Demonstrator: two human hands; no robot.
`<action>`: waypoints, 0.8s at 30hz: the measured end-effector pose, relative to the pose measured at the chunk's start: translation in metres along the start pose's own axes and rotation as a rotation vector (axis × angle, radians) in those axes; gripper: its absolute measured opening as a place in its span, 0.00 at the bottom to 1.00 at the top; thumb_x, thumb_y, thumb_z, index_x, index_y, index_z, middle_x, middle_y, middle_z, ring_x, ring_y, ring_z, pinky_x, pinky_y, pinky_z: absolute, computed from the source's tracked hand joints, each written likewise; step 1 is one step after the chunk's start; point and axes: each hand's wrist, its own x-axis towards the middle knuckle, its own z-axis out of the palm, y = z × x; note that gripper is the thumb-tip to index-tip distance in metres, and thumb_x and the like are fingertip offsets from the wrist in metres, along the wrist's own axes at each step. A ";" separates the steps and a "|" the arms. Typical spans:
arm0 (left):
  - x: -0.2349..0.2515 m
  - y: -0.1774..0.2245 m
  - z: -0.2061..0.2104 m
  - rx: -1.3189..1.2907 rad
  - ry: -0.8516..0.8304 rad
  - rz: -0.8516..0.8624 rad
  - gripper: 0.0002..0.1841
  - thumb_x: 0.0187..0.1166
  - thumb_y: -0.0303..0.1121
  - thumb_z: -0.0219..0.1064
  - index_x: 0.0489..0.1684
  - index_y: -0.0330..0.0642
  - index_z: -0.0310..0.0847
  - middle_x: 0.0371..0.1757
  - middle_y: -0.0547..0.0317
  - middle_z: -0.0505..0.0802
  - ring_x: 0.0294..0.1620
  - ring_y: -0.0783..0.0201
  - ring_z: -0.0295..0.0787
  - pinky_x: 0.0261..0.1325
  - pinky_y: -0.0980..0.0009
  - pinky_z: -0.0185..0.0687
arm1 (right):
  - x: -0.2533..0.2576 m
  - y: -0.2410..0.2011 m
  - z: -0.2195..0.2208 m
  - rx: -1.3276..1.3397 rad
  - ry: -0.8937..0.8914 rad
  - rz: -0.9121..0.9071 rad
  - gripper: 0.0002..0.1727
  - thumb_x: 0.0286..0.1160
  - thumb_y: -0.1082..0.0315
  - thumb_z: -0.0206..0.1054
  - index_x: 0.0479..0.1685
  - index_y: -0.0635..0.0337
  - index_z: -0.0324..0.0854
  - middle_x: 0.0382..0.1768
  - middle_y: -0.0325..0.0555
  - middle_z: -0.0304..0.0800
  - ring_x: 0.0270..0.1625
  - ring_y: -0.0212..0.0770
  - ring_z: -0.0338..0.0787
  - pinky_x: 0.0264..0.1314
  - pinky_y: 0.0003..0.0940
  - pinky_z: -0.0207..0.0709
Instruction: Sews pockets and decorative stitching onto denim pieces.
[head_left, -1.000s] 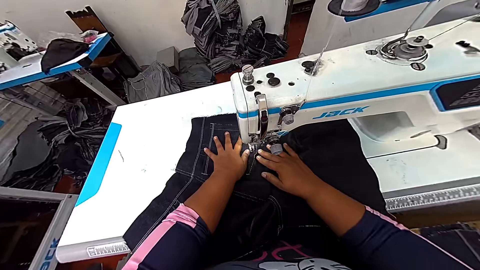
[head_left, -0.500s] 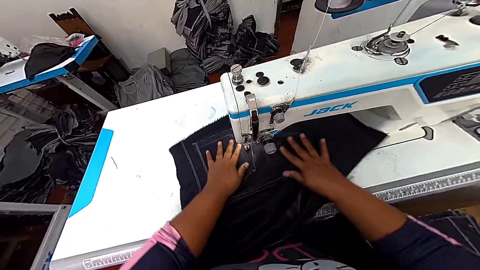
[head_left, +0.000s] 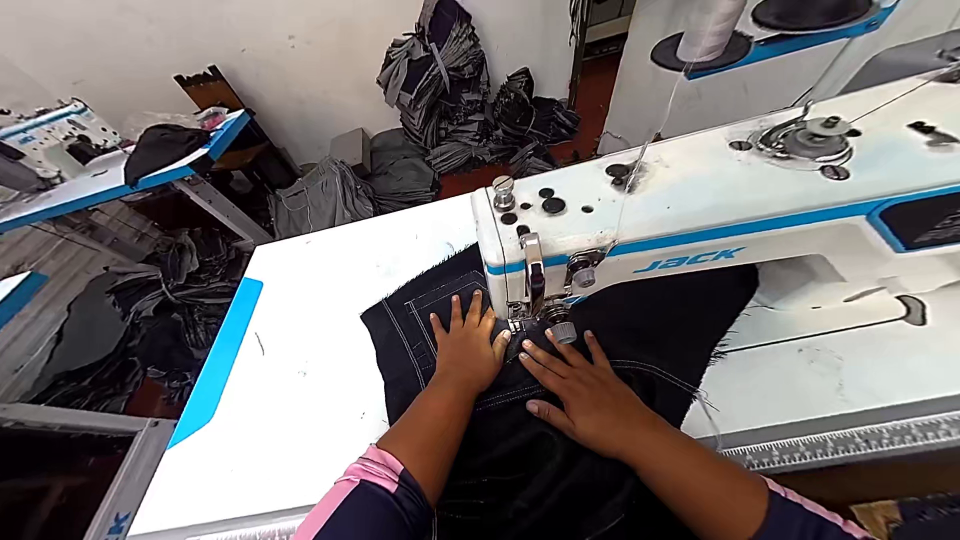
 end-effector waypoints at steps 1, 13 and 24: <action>0.004 0.000 -0.001 -0.004 0.002 -0.007 0.31 0.93 0.56 0.41 0.91 0.55 0.62 0.98 0.62 0.49 0.98 0.45 0.28 0.87 0.25 0.21 | 0.003 0.002 -0.002 0.002 -0.010 0.001 0.43 0.87 0.30 0.32 0.96 0.41 0.51 0.96 0.32 0.47 0.99 0.49 0.32 0.89 0.75 0.15; 0.023 -0.020 -0.026 0.076 -0.123 0.160 0.38 0.91 0.59 0.45 0.98 0.53 0.44 0.99 0.54 0.44 0.98 0.42 0.28 0.86 0.23 0.21 | 0.003 -0.001 -0.009 0.051 0.078 -0.008 0.43 0.85 0.31 0.45 0.92 0.49 0.62 0.93 0.42 0.59 0.97 0.55 0.45 0.90 0.75 0.24; -0.038 0.008 -0.009 -0.004 -0.173 -0.127 0.46 0.89 0.64 0.42 0.97 0.41 0.32 0.97 0.39 0.37 0.96 0.29 0.27 0.83 0.18 0.34 | -0.049 0.083 -0.016 0.031 0.329 -0.397 0.10 0.74 0.69 0.67 0.36 0.55 0.96 0.50 0.43 0.98 0.68 0.53 0.90 0.81 0.68 0.67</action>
